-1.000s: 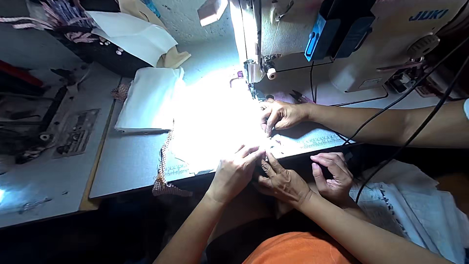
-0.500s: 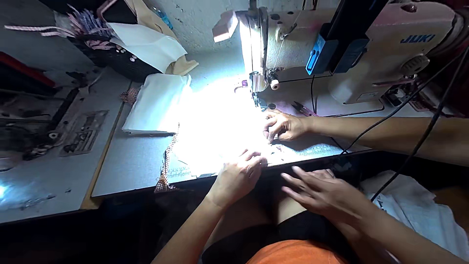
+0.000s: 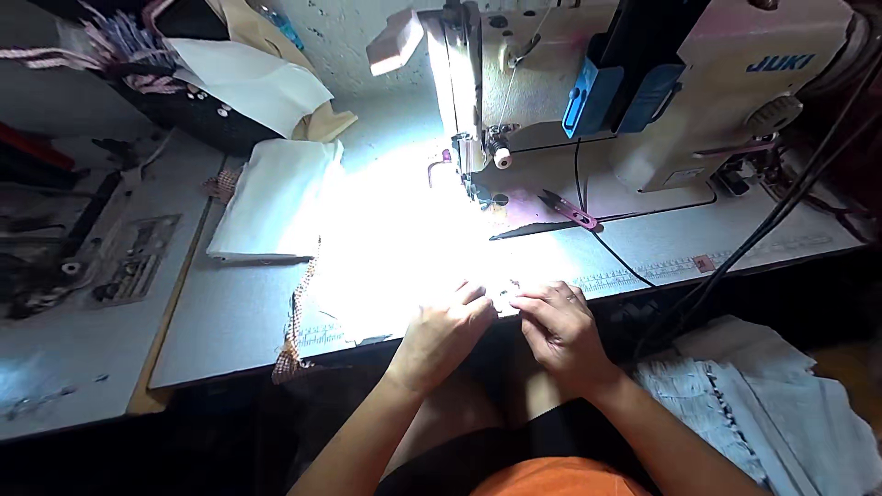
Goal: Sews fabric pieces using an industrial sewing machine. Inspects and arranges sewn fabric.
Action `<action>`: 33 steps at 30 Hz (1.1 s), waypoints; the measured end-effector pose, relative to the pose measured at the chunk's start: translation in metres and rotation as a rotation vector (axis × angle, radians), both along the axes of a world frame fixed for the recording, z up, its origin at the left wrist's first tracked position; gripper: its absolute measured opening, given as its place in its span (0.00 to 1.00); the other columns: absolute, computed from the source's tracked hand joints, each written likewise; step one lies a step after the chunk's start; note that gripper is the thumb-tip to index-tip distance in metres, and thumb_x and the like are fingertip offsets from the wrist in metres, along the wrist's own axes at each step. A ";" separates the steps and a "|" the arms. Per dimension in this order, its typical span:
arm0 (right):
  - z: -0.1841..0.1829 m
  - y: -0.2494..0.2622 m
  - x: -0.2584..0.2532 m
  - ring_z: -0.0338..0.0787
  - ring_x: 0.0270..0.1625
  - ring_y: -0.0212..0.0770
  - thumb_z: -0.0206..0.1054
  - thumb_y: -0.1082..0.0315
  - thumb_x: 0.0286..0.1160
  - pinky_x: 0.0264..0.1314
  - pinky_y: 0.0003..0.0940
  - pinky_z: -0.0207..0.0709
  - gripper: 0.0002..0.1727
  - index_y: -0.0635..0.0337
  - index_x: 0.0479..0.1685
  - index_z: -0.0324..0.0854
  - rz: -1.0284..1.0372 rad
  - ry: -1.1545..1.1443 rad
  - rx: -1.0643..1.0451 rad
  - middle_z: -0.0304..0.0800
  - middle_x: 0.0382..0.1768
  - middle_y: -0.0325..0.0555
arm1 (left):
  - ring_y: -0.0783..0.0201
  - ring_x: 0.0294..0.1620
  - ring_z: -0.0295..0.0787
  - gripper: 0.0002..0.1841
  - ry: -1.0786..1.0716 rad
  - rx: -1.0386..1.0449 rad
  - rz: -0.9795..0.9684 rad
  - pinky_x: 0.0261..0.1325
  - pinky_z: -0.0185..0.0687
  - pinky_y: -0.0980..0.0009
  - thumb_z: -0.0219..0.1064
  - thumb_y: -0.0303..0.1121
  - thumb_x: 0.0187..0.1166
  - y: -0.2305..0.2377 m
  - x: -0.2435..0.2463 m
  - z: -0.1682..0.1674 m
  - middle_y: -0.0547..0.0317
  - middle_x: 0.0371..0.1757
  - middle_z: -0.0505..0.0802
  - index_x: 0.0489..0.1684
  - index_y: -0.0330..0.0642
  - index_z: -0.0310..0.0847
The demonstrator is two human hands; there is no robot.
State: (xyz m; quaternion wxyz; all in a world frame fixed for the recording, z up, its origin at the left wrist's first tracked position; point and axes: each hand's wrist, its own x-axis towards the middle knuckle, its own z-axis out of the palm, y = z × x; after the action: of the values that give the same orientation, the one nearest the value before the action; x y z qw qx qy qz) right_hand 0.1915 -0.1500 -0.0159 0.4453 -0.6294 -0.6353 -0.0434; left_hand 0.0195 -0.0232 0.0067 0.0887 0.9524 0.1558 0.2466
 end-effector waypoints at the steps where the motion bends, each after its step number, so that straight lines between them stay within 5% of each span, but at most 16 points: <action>1: 0.001 0.008 0.000 0.89 0.62 0.40 0.64 0.66 0.78 0.70 0.44 0.76 0.13 0.50 0.48 0.96 -0.012 -0.014 -0.022 0.96 0.53 0.38 | 0.59 0.45 0.92 0.14 0.005 0.033 0.009 0.43 0.87 0.63 0.60 0.34 0.86 0.000 0.001 0.000 0.57 0.43 0.95 0.36 0.43 0.92; 5: 0.007 0.033 0.003 0.91 0.55 0.41 0.65 0.64 0.75 0.64 0.49 0.77 0.11 0.51 0.41 0.95 -0.085 0.035 -0.120 0.96 0.44 0.37 | 0.60 0.40 0.93 0.15 -0.001 0.042 0.051 0.36 0.87 0.65 0.56 0.36 0.86 0.001 0.004 -0.002 0.56 0.44 0.95 0.36 0.43 0.90; 8: 0.011 0.046 0.010 0.89 0.50 0.40 0.67 0.63 0.74 0.56 0.47 0.77 0.10 0.52 0.37 0.94 -0.115 0.118 -0.181 0.92 0.39 0.37 | 0.62 0.29 0.89 0.16 -0.022 -0.032 0.097 0.27 0.81 0.65 0.55 0.39 0.89 0.004 0.005 0.002 0.58 0.35 0.92 0.40 0.45 0.90; 12: 0.015 0.058 0.016 0.87 0.47 0.38 0.72 0.62 0.69 0.55 0.49 0.73 0.06 0.51 0.34 0.93 -0.061 0.131 -0.267 0.90 0.36 0.36 | 0.64 0.24 0.89 0.12 -0.004 -0.066 0.248 0.23 0.78 0.65 0.61 0.40 0.83 0.004 0.017 0.005 0.63 0.25 0.91 0.44 0.46 0.92; 15: 0.014 0.063 0.016 0.87 0.45 0.37 0.71 0.61 0.71 0.53 0.47 0.72 0.07 0.51 0.32 0.92 -0.027 0.092 -0.271 0.90 0.35 0.35 | 0.66 0.26 0.87 0.13 0.035 -0.155 0.285 0.27 0.82 0.66 0.66 0.42 0.80 0.008 0.023 0.004 0.63 0.29 0.90 0.50 0.45 0.89; 18: 0.013 0.064 0.013 0.87 0.46 0.44 0.63 0.62 0.76 0.48 0.46 0.71 0.11 0.55 0.33 0.87 -0.035 -0.060 -0.286 0.88 0.35 0.42 | 0.56 0.50 0.92 0.24 0.139 -0.189 0.265 0.45 0.89 0.58 0.59 0.42 0.85 0.006 0.026 0.001 0.51 0.67 0.89 0.76 0.44 0.81; 20: 0.013 0.062 0.010 0.86 0.45 0.48 0.57 0.62 0.78 0.46 0.46 0.70 0.13 0.56 0.33 0.85 -0.065 -0.135 -0.316 0.85 0.33 0.44 | 0.53 0.82 0.75 0.30 0.259 -0.127 0.299 0.73 0.72 0.50 0.44 0.46 0.90 0.001 0.026 -0.004 0.57 0.90 0.72 0.89 0.47 0.68; 21: 0.014 0.061 0.010 0.86 0.45 0.48 0.55 0.62 0.78 0.47 0.47 0.70 0.13 0.56 0.33 0.84 -0.086 -0.156 -0.326 0.84 0.32 0.44 | 0.53 0.92 0.62 0.31 0.300 -0.096 0.311 0.82 0.60 0.49 0.38 0.46 0.91 -0.001 0.026 -0.006 0.59 0.94 0.65 0.92 0.46 0.62; 24: 0.018 0.052 0.012 0.85 0.43 0.48 0.52 0.61 0.78 0.49 0.49 0.67 0.14 0.55 0.33 0.82 -0.132 -0.165 -0.386 0.83 0.32 0.44 | 0.54 0.97 0.45 0.34 0.337 -0.063 0.297 0.95 0.40 0.49 0.34 0.46 0.92 0.002 0.025 -0.006 0.47 0.95 0.59 0.93 0.33 0.54; 30: 0.016 0.049 0.010 0.82 0.39 0.44 0.55 0.61 0.76 0.50 0.46 0.64 0.12 0.52 0.30 0.82 -0.157 -0.145 -0.376 0.80 0.28 0.40 | 0.54 0.97 0.47 0.34 0.352 -0.048 0.301 0.95 0.41 0.49 0.33 0.46 0.92 0.003 0.026 -0.005 0.48 0.95 0.59 0.93 0.34 0.54; 33: 0.017 0.046 0.011 0.86 0.48 0.44 0.57 0.64 0.77 0.52 0.43 0.73 0.13 0.55 0.43 0.89 -0.046 -0.079 -0.287 0.88 0.40 0.43 | 0.54 0.97 0.48 0.34 0.342 -0.058 0.306 0.95 0.39 0.46 0.33 0.46 0.92 0.003 0.026 -0.004 0.49 0.95 0.61 0.93 0.36 0.57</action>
State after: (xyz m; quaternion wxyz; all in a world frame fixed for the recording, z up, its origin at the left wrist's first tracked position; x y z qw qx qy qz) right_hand 0.2021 -0.1038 0.0016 0.3242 -0.6989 -0.6374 0.0130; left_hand 0.0460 -0.0204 0.0023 0.0497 0.9426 0.3184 0.0875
